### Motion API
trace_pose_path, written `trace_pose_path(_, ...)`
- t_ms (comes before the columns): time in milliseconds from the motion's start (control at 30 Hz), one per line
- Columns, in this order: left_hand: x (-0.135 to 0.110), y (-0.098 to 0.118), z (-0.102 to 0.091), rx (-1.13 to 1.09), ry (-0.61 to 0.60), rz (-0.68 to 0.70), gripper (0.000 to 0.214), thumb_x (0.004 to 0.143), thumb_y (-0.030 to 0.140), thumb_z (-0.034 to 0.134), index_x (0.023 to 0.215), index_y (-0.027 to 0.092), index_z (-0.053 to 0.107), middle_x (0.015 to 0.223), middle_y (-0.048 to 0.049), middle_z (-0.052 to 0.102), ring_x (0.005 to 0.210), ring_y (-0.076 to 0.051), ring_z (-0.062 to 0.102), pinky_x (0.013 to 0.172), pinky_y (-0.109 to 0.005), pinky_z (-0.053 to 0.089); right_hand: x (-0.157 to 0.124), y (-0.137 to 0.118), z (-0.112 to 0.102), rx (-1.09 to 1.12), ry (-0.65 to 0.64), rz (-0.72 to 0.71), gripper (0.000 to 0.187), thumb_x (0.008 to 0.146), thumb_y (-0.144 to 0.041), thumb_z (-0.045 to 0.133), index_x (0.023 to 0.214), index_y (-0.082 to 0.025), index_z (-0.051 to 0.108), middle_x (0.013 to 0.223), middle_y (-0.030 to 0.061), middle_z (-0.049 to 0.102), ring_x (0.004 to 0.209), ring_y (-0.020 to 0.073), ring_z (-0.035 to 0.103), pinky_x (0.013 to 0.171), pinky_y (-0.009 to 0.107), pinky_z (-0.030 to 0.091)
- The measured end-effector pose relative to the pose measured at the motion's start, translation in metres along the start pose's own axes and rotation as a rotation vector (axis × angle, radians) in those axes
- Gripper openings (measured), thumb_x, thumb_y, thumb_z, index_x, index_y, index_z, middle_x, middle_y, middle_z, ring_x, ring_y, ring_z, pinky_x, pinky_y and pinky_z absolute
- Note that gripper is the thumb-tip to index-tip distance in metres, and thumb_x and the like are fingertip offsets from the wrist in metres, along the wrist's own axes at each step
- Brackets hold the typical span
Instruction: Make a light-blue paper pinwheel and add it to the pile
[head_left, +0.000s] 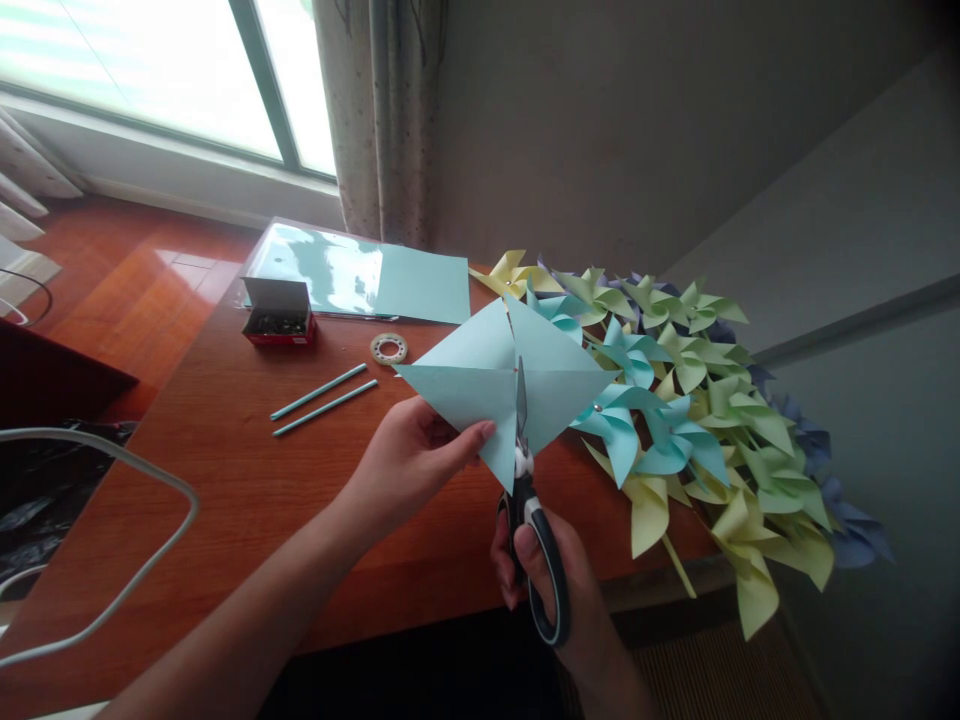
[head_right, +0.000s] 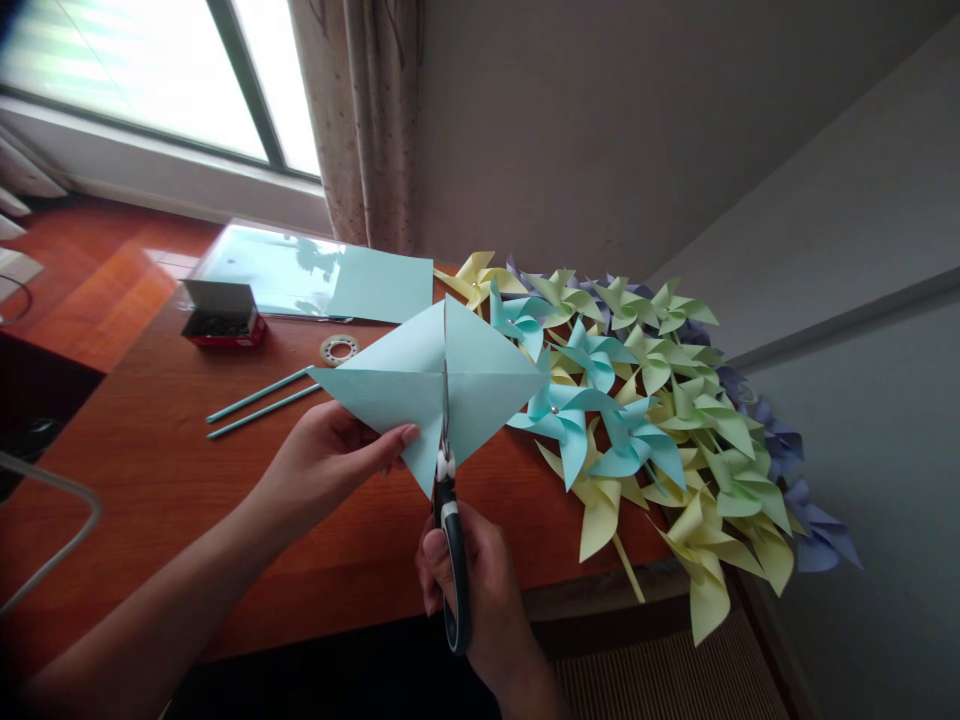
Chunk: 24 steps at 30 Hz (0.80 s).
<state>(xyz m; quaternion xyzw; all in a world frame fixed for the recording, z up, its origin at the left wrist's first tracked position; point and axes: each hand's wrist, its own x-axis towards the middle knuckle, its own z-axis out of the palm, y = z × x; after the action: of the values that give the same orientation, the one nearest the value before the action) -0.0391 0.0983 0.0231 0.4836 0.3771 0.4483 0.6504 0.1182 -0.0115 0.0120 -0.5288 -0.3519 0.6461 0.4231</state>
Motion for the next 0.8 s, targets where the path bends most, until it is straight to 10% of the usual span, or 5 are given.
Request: trace_pose_path(800,-0.0006,0.0004,-0.0005,0.025,0.019,-0.027,0.02,0.08,0.028,0.079,0.076,0.015,0.064,0.06,0.0002,0.065,0.054,-0.012,0.062,0.047,-0.019,0.047,0.0004,0.0006,0.0038,0.012,0.02,0.002,0.052,0.086,-0.067,0.065,0.083,-0.016,0.056,0.059,-0.0042,0.051,0.046,0.0066,0.045,0.044,0.02,0.033)
